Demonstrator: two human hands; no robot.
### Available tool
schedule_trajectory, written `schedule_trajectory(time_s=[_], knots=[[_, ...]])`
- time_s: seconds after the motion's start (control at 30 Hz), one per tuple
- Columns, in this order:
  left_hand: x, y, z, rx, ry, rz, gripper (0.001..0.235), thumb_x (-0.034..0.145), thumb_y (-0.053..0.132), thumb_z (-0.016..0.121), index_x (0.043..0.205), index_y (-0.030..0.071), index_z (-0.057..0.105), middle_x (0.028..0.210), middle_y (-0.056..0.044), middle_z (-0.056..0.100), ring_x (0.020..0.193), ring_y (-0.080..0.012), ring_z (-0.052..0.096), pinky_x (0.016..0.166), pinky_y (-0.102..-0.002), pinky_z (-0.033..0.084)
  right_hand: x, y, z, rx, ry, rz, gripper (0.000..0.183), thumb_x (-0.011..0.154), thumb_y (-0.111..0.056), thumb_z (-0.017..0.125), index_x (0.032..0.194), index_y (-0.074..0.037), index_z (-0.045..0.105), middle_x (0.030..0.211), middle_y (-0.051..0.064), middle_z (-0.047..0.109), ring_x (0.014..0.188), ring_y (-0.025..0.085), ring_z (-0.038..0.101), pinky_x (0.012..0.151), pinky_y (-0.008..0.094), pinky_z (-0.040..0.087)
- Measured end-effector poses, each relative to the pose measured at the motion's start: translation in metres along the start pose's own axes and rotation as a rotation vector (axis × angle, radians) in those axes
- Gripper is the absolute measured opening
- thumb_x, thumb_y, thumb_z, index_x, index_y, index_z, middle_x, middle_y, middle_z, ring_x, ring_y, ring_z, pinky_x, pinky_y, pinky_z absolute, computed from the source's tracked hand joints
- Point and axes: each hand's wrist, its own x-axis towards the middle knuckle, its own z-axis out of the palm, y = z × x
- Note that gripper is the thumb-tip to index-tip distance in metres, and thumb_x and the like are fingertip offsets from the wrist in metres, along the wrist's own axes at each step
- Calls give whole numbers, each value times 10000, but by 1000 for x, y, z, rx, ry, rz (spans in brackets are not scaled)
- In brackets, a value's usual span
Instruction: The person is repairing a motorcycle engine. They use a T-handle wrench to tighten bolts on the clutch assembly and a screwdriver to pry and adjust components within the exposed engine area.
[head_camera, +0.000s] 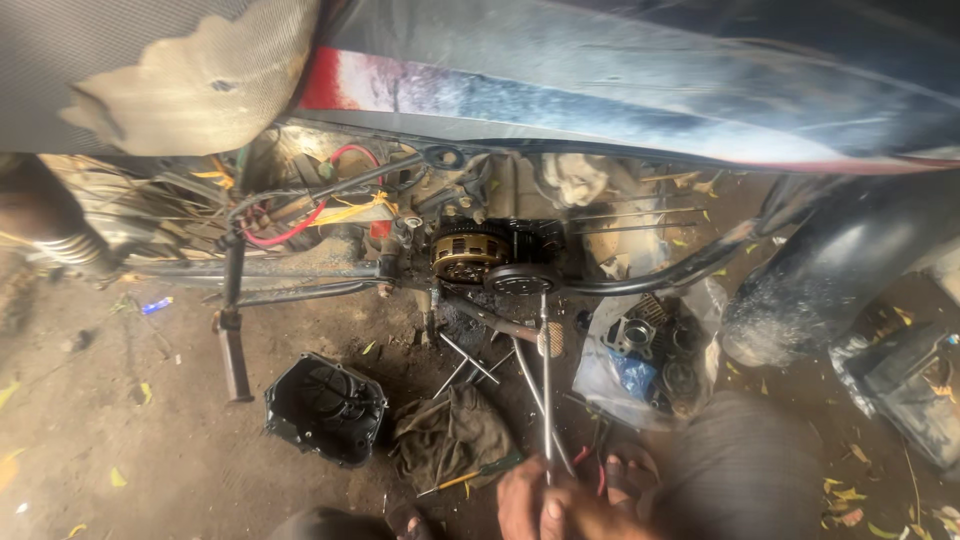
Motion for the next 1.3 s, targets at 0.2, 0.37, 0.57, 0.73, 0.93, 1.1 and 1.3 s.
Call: schedule_trajectory(time_s=[0.2, 0.37, 0.57, 0.73, 0.93, 1.1, 1.3], knots=[[8, 46, -6, 105, 112, -88, 537, 1020, 432, 492, 1272, -20, 637, 1165, -203, 721, 1070, -353, 691, 961, -469, 496, 3, -34, -4, -58, -170, 102, 227, 950, -166, 611, 1118, -30, 679, 990, 94, 730, 957, 228, 700, 888, 388, 562], [4, 55, 1, -329, 143, -614, 505, 972, 442, 478, 1185, 7, 620, 997, -181, 764, 893, -275, 731, 813, -441, 569, 23, -57, -1, -117, -249, 45, 224, 979, -159, 582, 1123, -4, 657, 962, 130, 752, 920, 241, 729, 855, 366, 569], [-4, 38, 1, -880, 215, -1437, 668, 992, 626, 345, 1164, 11, 539, 803, -161, 623, 713, -306, 620, 739, -478, 533, 30, -48, -5, -118, -191, 19, 249, 981, -135, 616, 1181, 12, 598, 927, 155, 745, 802, 251, 695, 677, 382, 543], [-17, 28, -25, -898, 310, -1581, 744, 942, 646, 429, 1248, -21, 551, 1017, -237, 638, 846, -362, 672, 816, -517, 541, 46, -31, -4, -130, -94, -74, 403, 929, -132, 726, 1255, -1, 527, 985, 155, 752, 875, 227, 744, 712, 315, 495], [-72, 16, -53, 146, 352, -551, 757, 641, -83, 640, 1374, -7, 470, 1236, -201, 575, 1098, -295, 623, 943, -422, 514, 58, -18, -4, -212, -25, -70, 420, 927, -169, 770, 1273, -19, 584, 1101, 151, 689, 953, 251, 597, 736, 344, 459], [-19, 37, -79, -164, 490, -491, 492, 804, -89, 564, 1289, -9, 558, 1159, -154, 633, 1047, -252, 630, 852, -364, 541, 46, -41, -9, -58, -282, 32, 285, 995, -226, 576, 1192, -23, 542, 1106, 175, 713, 959, 259, 742, 674, 359, 567], [116, 72, -66, 275, -118, -567, 231, 865, 94, 660, 1083, 20, 683, 991, -130, 750, 914, -238, 715, 867, -361, 560, 35, -49, -7, -29, -293, 19, 222, 957, -169, 621, 1152, -64, 603, 974, 118, 783, 896, 255, 770, 690, 351, 613]])
